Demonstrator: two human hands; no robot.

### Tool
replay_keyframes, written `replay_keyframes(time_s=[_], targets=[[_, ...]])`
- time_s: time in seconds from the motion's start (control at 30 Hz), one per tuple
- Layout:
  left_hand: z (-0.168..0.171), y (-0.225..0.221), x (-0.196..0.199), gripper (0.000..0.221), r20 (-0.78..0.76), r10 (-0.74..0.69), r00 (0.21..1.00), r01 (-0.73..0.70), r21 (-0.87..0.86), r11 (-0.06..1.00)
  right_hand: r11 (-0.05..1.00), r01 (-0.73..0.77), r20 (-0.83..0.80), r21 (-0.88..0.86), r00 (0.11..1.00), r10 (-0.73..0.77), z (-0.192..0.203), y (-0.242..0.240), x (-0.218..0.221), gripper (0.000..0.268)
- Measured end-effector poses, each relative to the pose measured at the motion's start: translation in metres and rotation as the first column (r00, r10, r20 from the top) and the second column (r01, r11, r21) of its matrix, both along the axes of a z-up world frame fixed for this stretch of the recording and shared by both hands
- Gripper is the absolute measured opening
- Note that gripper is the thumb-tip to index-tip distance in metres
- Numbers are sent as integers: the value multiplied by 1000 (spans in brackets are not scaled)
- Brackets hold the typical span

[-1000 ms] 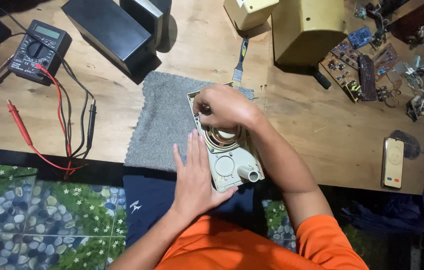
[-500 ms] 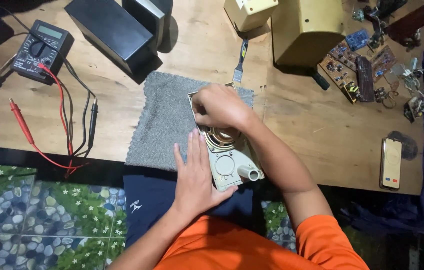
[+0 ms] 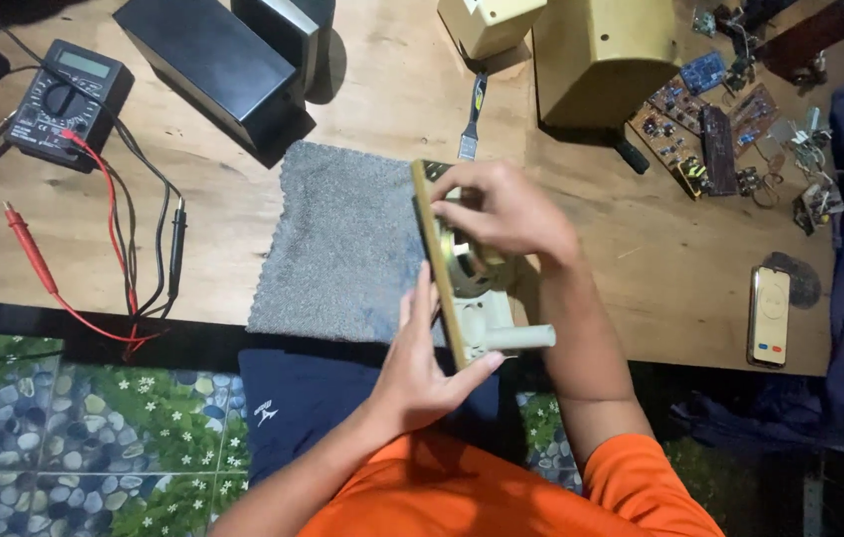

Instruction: Disassembling a speaker unit by removing screws and extracting the internal speaker and wiring.

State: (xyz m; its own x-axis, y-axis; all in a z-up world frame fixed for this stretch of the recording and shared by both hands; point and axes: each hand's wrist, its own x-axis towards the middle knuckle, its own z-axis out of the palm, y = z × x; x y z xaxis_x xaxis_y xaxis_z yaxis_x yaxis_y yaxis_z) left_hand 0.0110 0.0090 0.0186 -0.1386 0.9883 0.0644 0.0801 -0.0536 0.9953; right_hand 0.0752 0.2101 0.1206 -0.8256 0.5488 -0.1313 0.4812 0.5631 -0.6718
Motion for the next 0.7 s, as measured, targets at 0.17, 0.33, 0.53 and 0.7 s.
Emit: replay_keyframes(time_s=[0.17, 0.33, 0.53, 0.7], targets=[[36, 24, 15, 122, 20, -99, 995, 100, -28, 995, 980, 157, -235, -125, 955, -183, -19, 17, 58, 18], [27, 56, 53, 108, -277, 37, 960, 23, 207, 978, 880, 297, -363, -371, 826, -432, -38, 30, 103, 19], [11, 85, 94, 97, -481, 115, 869, 31, 285, 958, 743, 395, -416, -540, 642, -644, -71, 48, 149, 21], [6, 101, 111, 91, -520, 247, 817, -53, 359, 932, 697, 504, -344, -509, 623, -702, -55, 42, 137, 21]])
